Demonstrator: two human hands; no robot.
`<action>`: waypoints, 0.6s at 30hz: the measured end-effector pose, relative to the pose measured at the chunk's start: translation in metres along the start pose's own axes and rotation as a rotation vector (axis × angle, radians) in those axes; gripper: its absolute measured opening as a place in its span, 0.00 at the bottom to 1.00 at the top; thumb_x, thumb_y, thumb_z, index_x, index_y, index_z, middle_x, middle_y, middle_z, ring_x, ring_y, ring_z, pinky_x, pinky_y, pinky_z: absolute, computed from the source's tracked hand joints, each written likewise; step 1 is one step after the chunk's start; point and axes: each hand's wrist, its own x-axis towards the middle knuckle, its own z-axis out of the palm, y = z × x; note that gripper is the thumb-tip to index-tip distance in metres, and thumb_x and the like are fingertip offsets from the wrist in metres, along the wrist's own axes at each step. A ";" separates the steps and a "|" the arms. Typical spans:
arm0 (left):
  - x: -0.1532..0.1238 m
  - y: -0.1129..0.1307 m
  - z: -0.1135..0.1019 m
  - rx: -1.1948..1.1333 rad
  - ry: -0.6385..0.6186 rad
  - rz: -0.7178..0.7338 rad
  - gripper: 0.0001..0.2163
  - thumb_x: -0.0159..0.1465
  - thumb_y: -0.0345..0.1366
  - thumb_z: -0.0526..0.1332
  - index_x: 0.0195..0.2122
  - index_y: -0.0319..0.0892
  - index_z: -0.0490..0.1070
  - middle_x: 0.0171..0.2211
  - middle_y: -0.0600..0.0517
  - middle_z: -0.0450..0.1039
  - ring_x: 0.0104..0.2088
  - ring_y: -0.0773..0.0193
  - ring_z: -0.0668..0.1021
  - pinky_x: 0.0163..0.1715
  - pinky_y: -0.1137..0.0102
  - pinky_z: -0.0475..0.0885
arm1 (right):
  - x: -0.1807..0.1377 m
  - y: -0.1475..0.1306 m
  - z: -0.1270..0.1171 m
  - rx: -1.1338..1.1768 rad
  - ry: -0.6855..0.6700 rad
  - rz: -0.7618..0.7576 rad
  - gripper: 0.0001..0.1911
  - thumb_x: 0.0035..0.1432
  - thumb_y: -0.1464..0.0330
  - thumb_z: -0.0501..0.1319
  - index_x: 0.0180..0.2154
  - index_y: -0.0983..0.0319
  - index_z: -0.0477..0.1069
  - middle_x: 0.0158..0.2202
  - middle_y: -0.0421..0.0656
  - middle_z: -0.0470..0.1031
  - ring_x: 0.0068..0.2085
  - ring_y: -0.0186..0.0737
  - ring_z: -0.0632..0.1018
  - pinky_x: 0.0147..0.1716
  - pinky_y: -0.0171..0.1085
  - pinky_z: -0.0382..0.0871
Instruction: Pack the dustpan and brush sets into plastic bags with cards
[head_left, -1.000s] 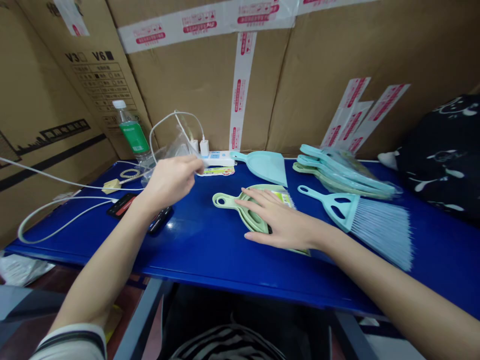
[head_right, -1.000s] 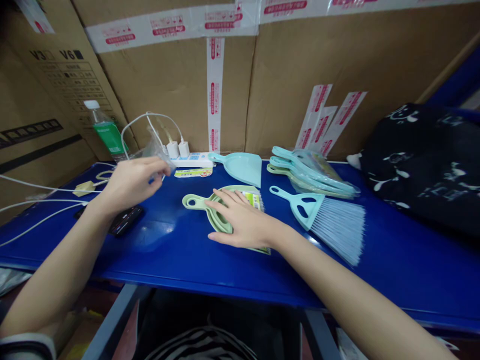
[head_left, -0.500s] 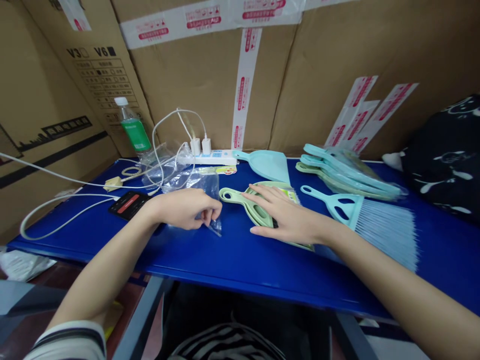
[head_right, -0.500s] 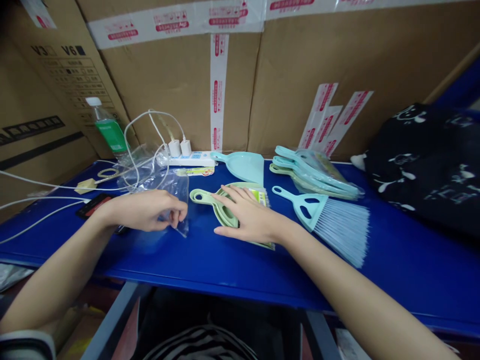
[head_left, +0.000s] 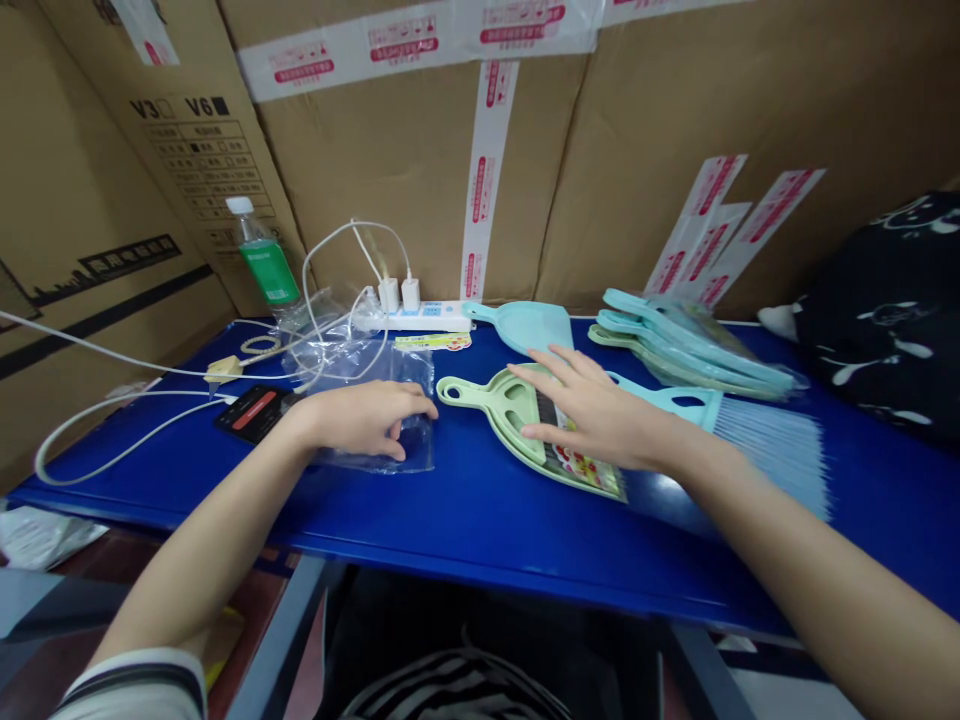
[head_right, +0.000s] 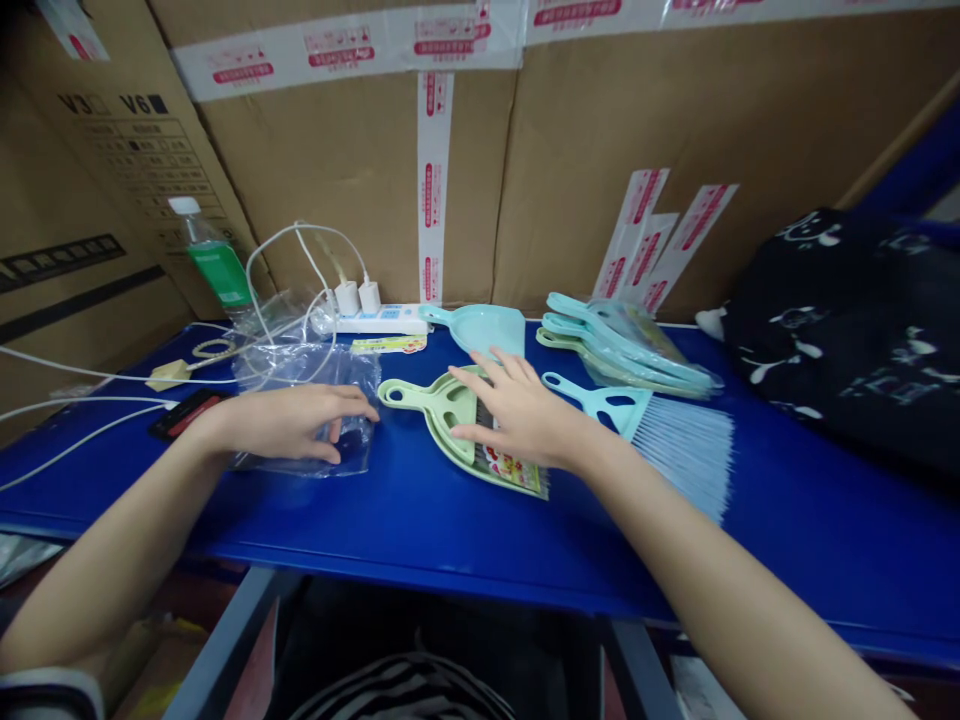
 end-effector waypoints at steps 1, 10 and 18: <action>0.001 0.000 0.001 0.016 -0.009 -0.020 0.23 0.54 0.28 0.66 0.52 0.43 0.68 0.51 0.48 0.70 0.32 0.68 0.78 0.39 0.72 0.70 | 0.000 0.005 0.001 -0.049 0.029 0.021 0.43 0.59 0.40 0.43 0.64 0.61 0.58 0.66 0.55 0.56 0.67 0.65 0.53 0.59 0.64 0.52; 0.014 -0.010 0.012 -0.159 0.082 -0.103 0.34 0.49 0.39 0.70 0.55 0.38 0.58 0.49 0.42 0.70 0.33 0.65 0.76 0.34 0.71 0.70 | 0.003 0.030 -0.008 -0.116 -0.033 0.181 0.35 0.63 0.50 0.41 0.57 0.65 0.69 0.51 0.56 0.75 0.54 0.61 0.72 0.51 0.57 0.67; 0.023 -0.009 0.022 -0.165 0.194 -0.059 0.42 0.59 0.41 0.61 0.67 0.35 0.37 0.48 0.42 0.70 0.31 0.65 0.75 0.35 0.69 0.68 | 0.006 0.032 -0.003 -0.146 -0.070 0.264 0.26 0.65 0.67 0.42 0.59 0.62 0.65 0.50 0.52 0.76 0.48 0.50 0.77 0.41 0.45 0.72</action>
